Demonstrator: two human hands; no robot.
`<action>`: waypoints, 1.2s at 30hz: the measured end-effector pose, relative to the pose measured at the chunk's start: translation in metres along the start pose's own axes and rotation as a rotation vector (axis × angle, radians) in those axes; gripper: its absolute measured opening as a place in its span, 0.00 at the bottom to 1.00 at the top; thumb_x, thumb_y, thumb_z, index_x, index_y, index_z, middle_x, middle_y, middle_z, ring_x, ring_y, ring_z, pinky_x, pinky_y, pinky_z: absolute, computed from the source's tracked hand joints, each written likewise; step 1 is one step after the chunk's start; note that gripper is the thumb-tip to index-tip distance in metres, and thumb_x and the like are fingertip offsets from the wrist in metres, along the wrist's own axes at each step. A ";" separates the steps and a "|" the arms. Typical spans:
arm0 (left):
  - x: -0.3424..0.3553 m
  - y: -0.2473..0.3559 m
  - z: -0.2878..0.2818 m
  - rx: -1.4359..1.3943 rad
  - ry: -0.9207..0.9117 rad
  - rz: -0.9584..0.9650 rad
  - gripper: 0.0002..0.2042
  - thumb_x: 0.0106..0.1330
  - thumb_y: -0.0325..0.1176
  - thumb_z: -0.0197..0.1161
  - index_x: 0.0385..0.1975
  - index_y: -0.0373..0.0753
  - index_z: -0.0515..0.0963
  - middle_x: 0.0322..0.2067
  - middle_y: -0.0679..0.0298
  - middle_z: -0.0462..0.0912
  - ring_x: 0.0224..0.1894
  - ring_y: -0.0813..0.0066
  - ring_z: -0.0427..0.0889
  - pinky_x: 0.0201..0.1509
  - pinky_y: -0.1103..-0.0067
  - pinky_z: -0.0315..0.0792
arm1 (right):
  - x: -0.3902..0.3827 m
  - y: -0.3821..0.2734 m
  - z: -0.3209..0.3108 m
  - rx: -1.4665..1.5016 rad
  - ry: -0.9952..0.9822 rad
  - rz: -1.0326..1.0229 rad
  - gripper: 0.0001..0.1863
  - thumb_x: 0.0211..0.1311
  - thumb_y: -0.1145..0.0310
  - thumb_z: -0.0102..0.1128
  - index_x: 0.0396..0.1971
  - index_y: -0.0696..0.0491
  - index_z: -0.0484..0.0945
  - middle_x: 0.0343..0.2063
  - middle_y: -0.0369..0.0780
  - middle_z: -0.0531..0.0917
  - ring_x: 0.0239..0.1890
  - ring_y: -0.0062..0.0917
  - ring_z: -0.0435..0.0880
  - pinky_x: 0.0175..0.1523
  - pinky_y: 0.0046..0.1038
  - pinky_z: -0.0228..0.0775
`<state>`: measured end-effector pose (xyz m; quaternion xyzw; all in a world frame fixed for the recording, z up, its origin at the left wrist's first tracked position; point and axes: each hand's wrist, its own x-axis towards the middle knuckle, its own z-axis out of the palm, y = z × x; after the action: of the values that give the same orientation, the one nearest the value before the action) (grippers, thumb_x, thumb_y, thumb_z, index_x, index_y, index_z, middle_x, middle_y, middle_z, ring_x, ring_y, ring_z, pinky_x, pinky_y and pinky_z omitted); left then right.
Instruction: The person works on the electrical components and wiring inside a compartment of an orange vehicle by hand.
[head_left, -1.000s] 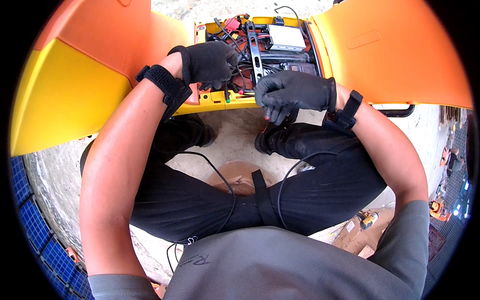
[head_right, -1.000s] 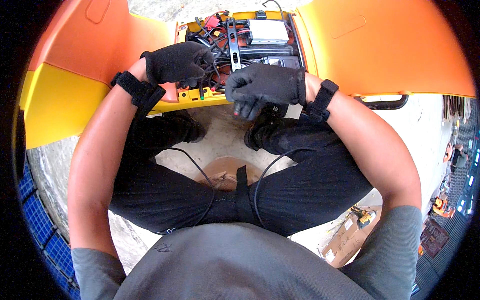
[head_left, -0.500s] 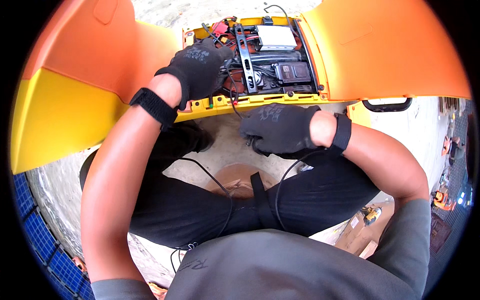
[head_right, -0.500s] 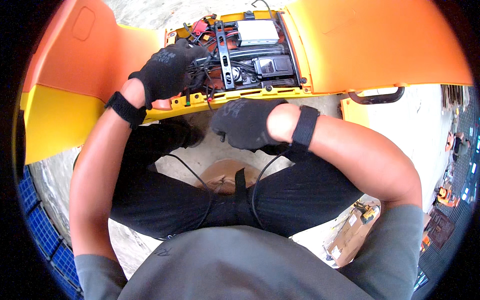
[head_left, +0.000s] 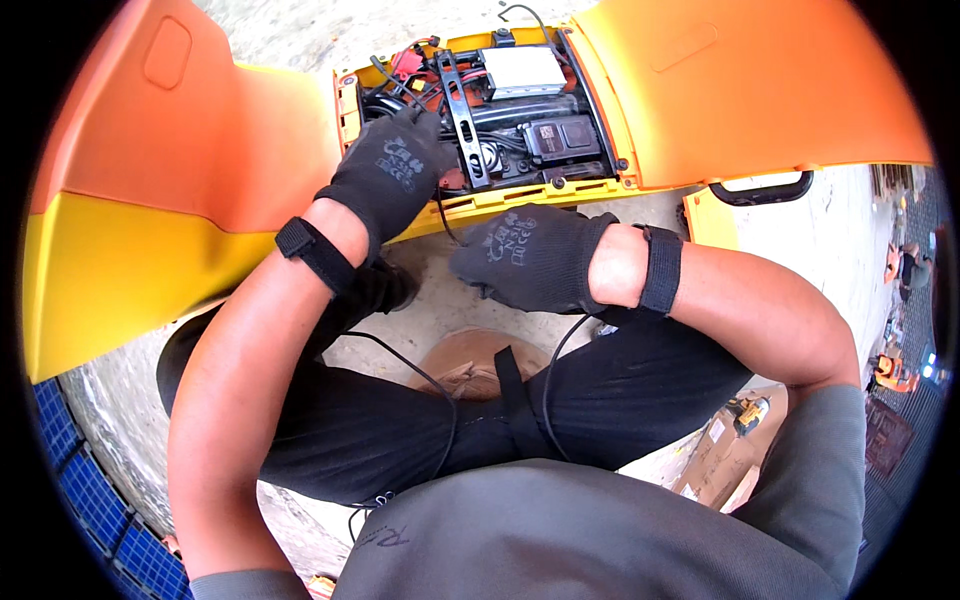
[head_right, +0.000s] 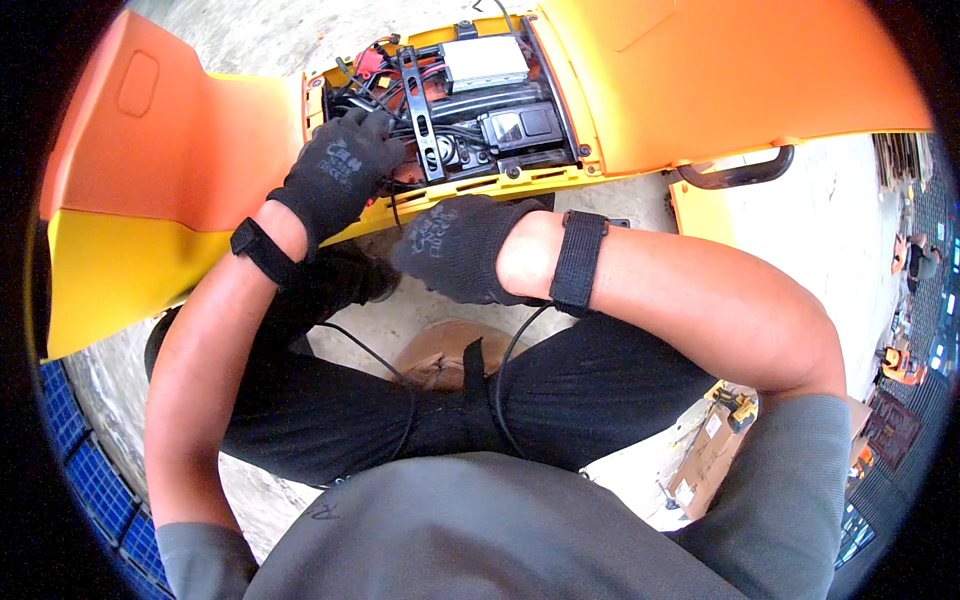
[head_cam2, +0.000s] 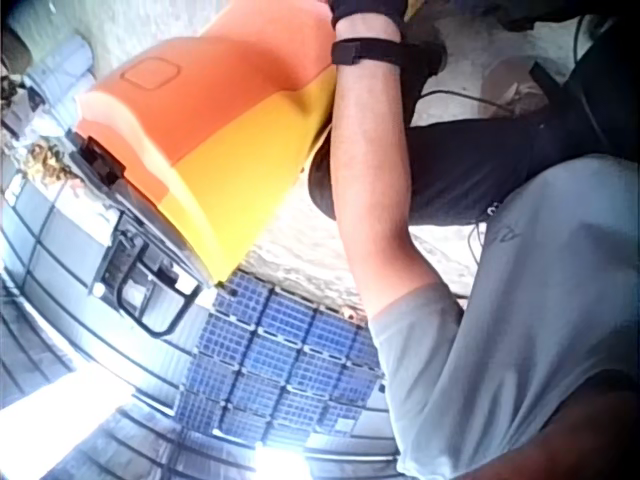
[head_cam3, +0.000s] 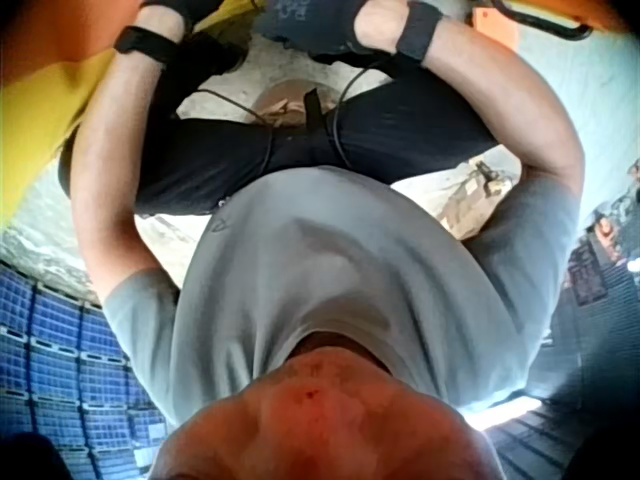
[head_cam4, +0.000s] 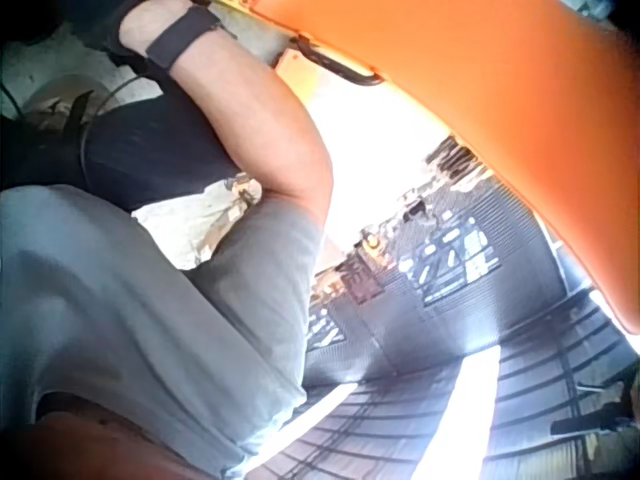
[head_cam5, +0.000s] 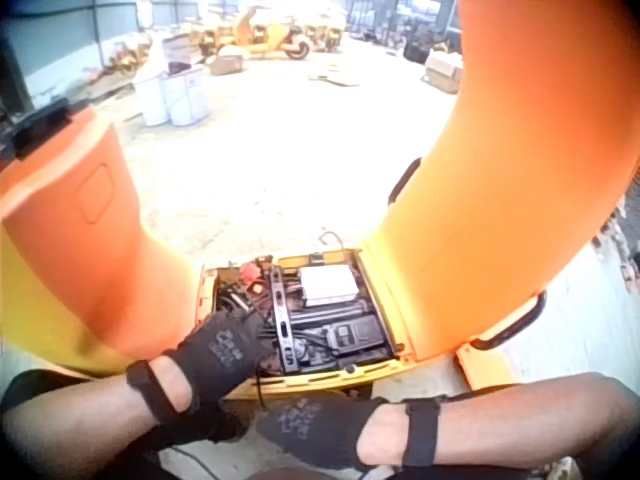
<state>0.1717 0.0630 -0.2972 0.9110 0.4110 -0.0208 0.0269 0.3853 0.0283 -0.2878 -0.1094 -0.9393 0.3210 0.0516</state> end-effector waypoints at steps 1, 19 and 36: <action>0.001 -0.002 -0.002 0.006 0.008 -0.017 0.10 0.55 0.29 0.62 0.38 0.43 0.81 0.42 0.56 0.77 0.47 0.56 0.78 0.48 0.66 0.75 | 0.001 -0.002 -0.001 -0.013 -0.013 0.016 0.09 0.52 0.71 0.60 0.34 0.55 0.76 0.31 0.46 0.81 0.35 0.43 0.83 0.37 0.39 0.76; 0.010 -0.051 -0.013 -1.359 0.140 -0.335 0.07 0.70 0.28 0.57 0.43 0.34 0.78 0.40 0.64 0.83 0.42 0.80 0.81 0.52 0.80 0.77 | 0.012 -0.016 -0.016 -0.110 -0.196 0.155 0.07 0.55 0.70 0.59 0.35 0.51 0.79 0.31 0.44 0.82 0.34 0.40 0.84 0.37 0.38 0.76; 0.011 -0.061 -0.025 -1.610 0.119 -0.260 0.14 0.71 0.28 0.55 0.53 0.31 0.71 0.49 0.55 0.80 0.49 0.69 0.83 0.57 0.74 0.78 | 0.016 -0.036 -0.007 -0.249 -0.103 0.079 0.02 0.54 0.70 0.59 0.28 0.50 0.80 0.31 0.39 0.80 0.34 0.33 0.84 0.34 0.36 0.77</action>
<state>0.1340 0.1133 -0.2754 0.5573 0.4030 0.3262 0.6486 0.3650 0.0083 -0.2596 -0.1353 -0.9682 0.2092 -0.0235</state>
